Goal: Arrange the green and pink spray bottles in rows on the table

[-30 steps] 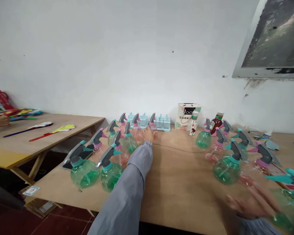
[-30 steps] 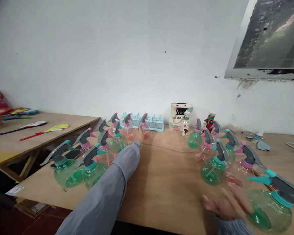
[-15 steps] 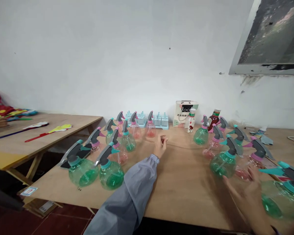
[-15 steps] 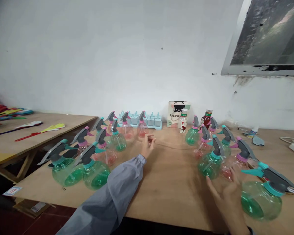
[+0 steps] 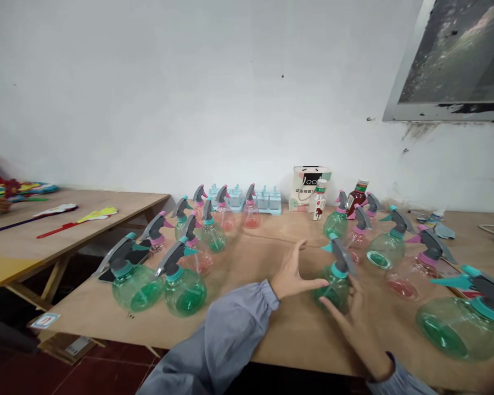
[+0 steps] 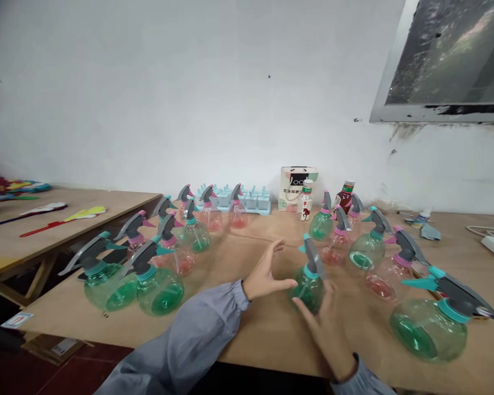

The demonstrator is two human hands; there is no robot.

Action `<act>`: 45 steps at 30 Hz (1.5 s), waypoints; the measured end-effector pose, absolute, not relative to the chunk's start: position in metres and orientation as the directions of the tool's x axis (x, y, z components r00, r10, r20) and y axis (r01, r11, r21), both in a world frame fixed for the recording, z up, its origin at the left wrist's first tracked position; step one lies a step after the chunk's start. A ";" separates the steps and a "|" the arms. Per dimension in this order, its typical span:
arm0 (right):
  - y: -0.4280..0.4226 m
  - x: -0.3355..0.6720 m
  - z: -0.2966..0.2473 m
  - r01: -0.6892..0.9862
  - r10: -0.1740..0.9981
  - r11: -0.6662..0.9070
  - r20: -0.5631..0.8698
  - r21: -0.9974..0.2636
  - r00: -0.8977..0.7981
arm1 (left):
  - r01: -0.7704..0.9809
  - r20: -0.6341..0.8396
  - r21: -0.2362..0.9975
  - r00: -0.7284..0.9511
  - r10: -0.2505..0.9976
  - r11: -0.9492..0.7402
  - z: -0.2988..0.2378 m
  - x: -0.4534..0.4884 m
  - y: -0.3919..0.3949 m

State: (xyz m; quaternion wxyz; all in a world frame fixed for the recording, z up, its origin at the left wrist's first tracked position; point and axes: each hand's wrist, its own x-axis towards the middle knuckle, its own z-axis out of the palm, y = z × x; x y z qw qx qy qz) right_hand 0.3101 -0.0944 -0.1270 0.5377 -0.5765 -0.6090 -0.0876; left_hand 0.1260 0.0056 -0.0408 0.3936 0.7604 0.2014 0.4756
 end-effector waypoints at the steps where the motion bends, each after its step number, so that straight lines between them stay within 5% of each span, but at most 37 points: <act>1: -0.097 0.297 -0.129 0.790 0.627 0.325 0.744 -0.520 0.231 | -0.077 0.542 0.809 0.480 0.690 -0.582 -0.040 0.126 0.002; 7: -0.082 0.256 -0.116 0.825 0.672 0.321 0.726 -0.465 0.148 | -0.015 0.503 0.837 0.414 0.759 -0.547 -0.038 0.109 -0.003; 15: -0.021 0.232 -0.092 0.714 0.694 0.567 0.705 -0.410 -0.147 | -0.052 0.451 0.892 0.074 0.889 -0.448 -0.039 0.077 0.044; 24: -0.012 0.250 -0.104 0.577 0.709 0.521 0.695 -0.629 0.117 | 0.202 0.548 0.832 -0.158 0.822 -0.516 -0.031 0.038 0.059; 45: -0.009 0.261 -0.090 0.542 0.696 0.467 0.669 -0.698 0.261 | 0.529 0.595 0.658 0.071 0.801 -0.536 -0.012 0.034 0.046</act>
